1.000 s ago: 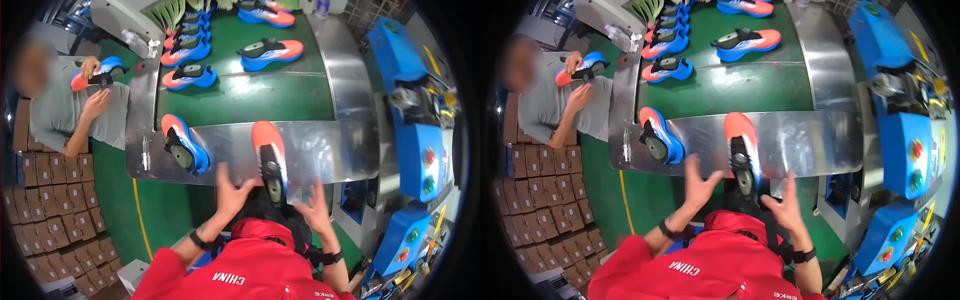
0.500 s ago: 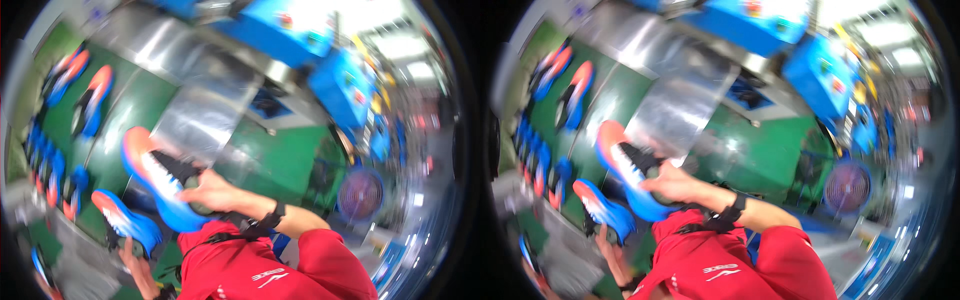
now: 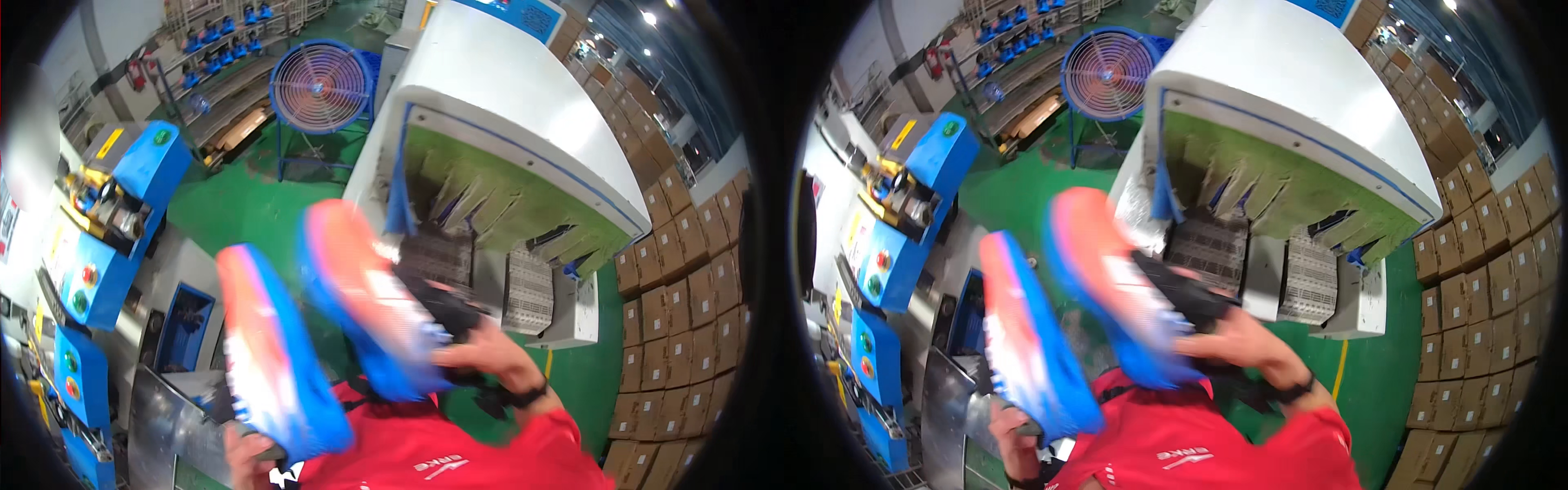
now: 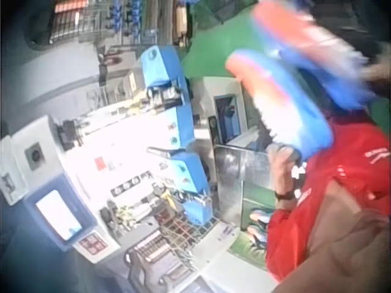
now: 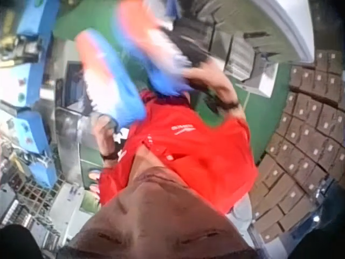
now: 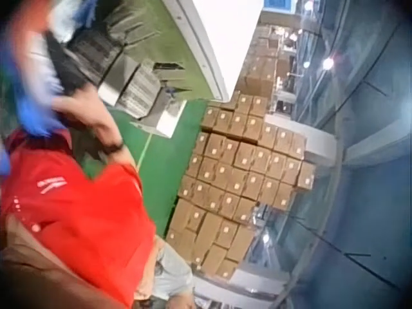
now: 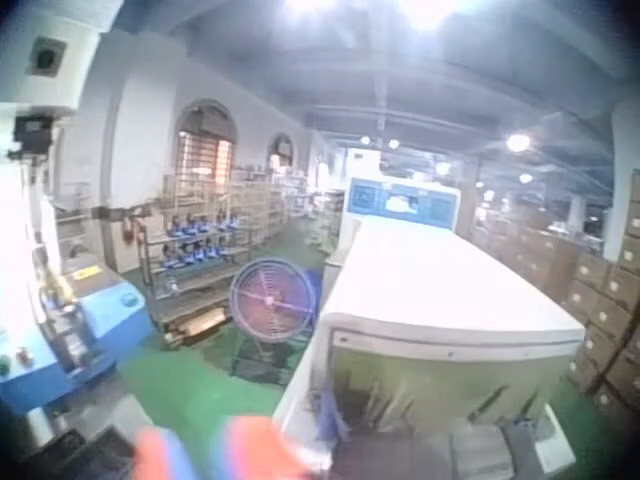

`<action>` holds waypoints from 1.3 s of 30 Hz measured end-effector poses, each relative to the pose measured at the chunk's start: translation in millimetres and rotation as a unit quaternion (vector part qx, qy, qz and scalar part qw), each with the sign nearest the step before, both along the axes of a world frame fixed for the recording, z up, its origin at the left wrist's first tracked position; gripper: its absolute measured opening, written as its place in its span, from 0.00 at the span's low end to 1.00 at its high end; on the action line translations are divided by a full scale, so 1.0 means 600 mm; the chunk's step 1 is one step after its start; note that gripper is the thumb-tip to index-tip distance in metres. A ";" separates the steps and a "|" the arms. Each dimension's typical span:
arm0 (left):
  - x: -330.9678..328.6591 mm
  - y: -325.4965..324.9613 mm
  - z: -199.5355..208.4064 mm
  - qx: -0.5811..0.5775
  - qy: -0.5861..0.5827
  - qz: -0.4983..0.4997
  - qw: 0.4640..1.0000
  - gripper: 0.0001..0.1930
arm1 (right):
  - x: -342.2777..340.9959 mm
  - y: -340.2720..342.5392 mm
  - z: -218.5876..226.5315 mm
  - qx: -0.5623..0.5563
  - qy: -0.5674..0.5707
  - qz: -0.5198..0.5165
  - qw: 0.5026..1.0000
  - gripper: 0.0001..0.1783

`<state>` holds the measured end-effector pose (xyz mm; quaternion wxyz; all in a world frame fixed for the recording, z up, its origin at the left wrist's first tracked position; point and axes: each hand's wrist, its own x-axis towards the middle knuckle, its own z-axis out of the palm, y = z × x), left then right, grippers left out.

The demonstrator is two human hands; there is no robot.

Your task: The person picks up shoes from a conveyor belt, places them into a machine to be pressed, and then feeds them through a sole wrinkle removing machine before placing them onto a storage rack.

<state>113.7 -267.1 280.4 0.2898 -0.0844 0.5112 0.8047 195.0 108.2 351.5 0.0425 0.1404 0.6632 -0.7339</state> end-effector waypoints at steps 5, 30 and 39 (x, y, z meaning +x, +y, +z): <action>-0.037 0.339 0.092 0.061 -0.143 -0.234 0.960 0.29 | 0.233 0.131 -0.096 0.175 -0.089 -0.464 0.864 0.37; -0.009 0.353 0.221 0.521 0.517 0.075 0.675 0.29 | -0.160 -0.216 -0.109 0.174 0.423 0.139 0.878 0.13; 0.176 -0.229 0.002 -0.098 0.385 0.434 0.809 0.15 | -0.165 -0.704 -0.192 0.006 0.077 0.627 0.776 0.23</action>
